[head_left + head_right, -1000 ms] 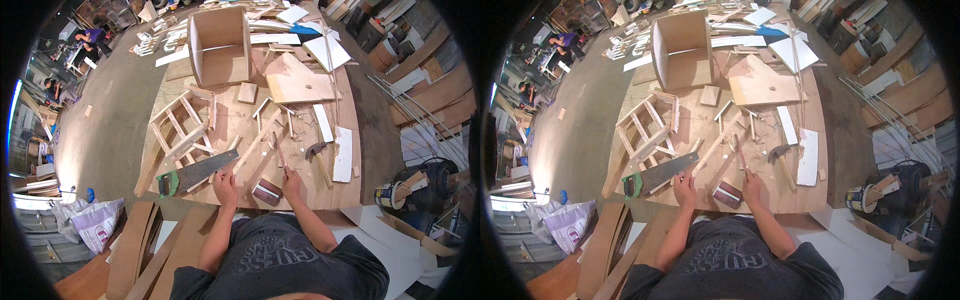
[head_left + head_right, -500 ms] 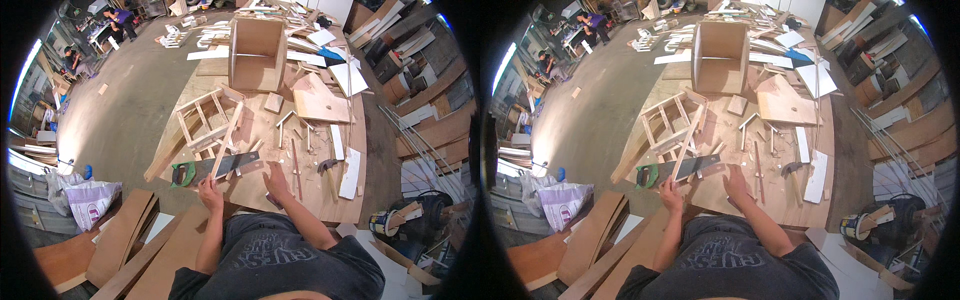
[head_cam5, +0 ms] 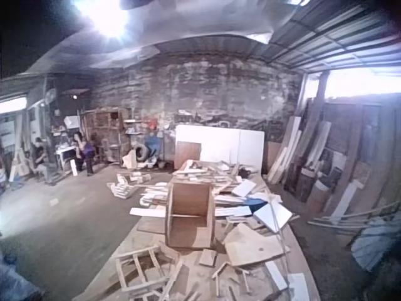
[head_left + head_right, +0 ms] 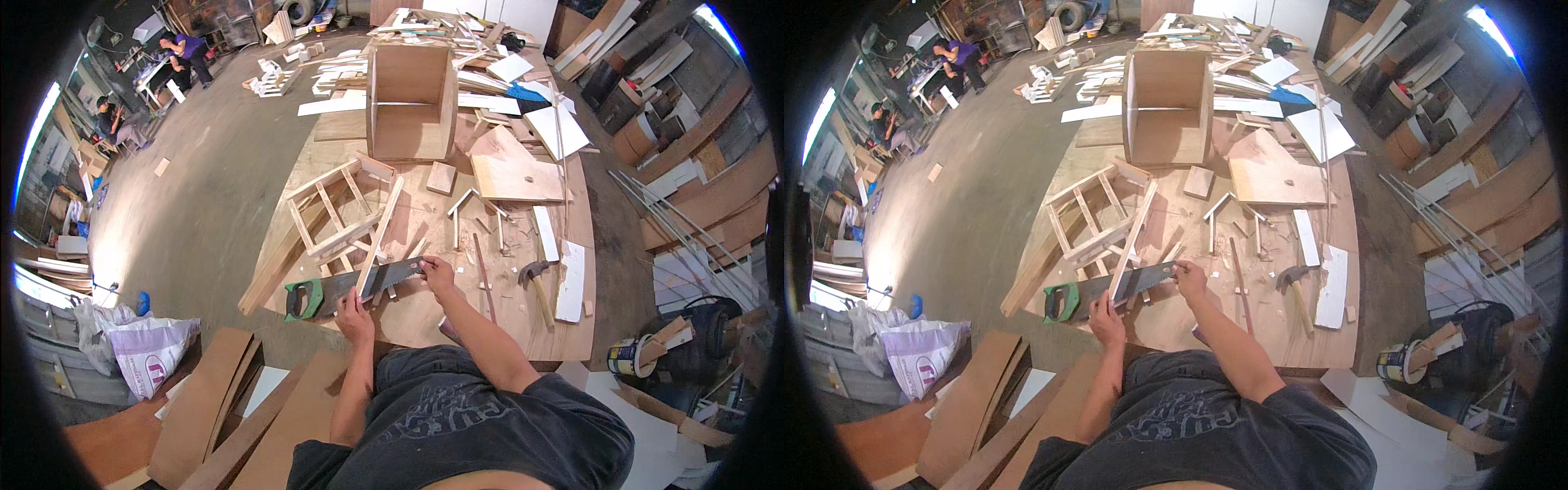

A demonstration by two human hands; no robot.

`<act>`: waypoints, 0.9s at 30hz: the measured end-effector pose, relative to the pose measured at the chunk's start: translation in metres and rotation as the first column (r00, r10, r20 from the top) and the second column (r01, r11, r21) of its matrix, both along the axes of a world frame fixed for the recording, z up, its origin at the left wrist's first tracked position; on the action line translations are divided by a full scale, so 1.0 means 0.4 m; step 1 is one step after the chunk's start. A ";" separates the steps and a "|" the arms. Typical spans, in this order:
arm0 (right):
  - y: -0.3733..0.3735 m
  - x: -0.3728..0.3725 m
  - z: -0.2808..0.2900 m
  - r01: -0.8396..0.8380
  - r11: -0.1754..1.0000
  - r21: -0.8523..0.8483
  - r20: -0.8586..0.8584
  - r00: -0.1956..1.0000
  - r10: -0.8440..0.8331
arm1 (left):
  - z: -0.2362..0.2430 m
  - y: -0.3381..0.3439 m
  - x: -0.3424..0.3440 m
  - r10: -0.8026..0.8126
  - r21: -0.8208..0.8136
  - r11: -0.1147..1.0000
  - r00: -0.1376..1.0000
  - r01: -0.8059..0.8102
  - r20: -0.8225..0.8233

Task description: The person builds a birdhouse by assembling pre-cut wooden pieces, using a hammer to drive nails into the joints, and a hand saw to trim a wooden strip.

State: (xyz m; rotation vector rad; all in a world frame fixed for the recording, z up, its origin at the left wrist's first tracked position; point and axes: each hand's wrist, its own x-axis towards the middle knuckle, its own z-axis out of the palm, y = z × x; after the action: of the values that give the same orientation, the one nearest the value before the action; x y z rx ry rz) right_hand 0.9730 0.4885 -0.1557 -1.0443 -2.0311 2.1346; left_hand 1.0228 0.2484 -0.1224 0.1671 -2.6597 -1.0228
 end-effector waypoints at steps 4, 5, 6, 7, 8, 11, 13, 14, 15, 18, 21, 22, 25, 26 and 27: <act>0.052 0.040 -0.010 0.017 0.993 0.113 -0.009 1.000 -0.016 | 0.024 0.065 -0.019 -0.073 0.015 0.997 0.997 0.072 0.018; 0.047 0.048 0.000 0.051 0.995 0.090 0.006 0.999 -0.052 | 0.027 0.067 -0.021 -0.085 0.009 0.996 0.996 0.085 0.020; 0.037 0.061 0.010 0.086 0.994 0.064 0.026 0.996 -0.087 | 0.026 0.063 -0.017 -0.089 -0.019 0.996 0.996 0.089 -0.002; 0.031 0.071 0.019 0.098 0.994 0.053 0.033 0.994 -0.100 | 0.025 0.056 -0.013 -0.094 -0.047 0.995 0.995 0.093 -0.024; 0.046 0.076 0.019 0.102 0.993 0.051 0.045 0.994 -0.104 | 0.027 0.062 -0.016 -0.115 -0.050 0.992 0.993 0.114 -0.022; 0.122 0.092 -0.020 0.159 0.983 0.092 -0.014 0.987 -0.159 | 0.043 0.106 -0.030 -0.184 -0.033 0.983 0.982 0.183 -0.032; 0.169 0.105 -0.047 0.190 0.974 0.121 -0.081 0.980 -0.181 | 0.048 0.117 -0.038 -0.234 -0.037 0.972 0.972 0.233 -0.032; 0.176 0.106 -0.050 0.208 0.968 0.136 -0.051 0.978 -0.203 | 0.050 0.107 -0.042 -0.233 -0.048 0.972 0.972 0.231 -0.031; 0.203 0.113 -0.057 0.233 0.959 0.162 -0.022 0.972 -0.233 | 0.055 0.111 -0.044 -0.247 -0.039 0.969 0.969 0.246 -0.030; 0.323 0.128 -0.076 0.350 0.908 0.230 -0.079 0.937 -0.341 | 0.076 0.140 -0.050 -0.281 -0.046 0.959 0.958 0.278 -0.064; 0.357 0.129 -0.052 0.303 0.912 0.277 0.003 0.949 -0.316 | 0.082 0.097 -0.056 -0.299 -0.061 0.953 0.951 0.295 -0.073; 0.347 0.126 -0.049 0.294 0.918 0.265 0.006 0.952 -0.307 | 0.075 0.075 -0.051 -0.291 -0.073 0.956 0.954 0.286 -0.069; 0.337 0.113 -0.055 0.358 0.934 0.007 0.015 0.934 -0.358 | 0.073 0.045 -0.041 -0.264 -0.103 0.960 0.963 0.259 -0.044; 0.378 0.122 -0.077 0.366 0.930 0.020 0.011 0.930 -0.366 | 0.076 0.067 -0.042 -0.265 -0.071 0.963 0.962 0.261 -0.059; 0.478 0.143 -0.105 0.355 0.923 0.146 -0.042 0.935 -0.353 | 0.082 0.128 -0.050 -0.285 -0.012 0.959 0.955 0.285 -0.085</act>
State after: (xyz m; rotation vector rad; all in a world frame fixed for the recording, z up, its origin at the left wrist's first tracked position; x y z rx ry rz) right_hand 1.0301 0.6796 -0.1976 -1.2535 -1.7947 1.7746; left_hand 1.0027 0.2997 -0.0894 -0.2635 -2.6548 -1.0859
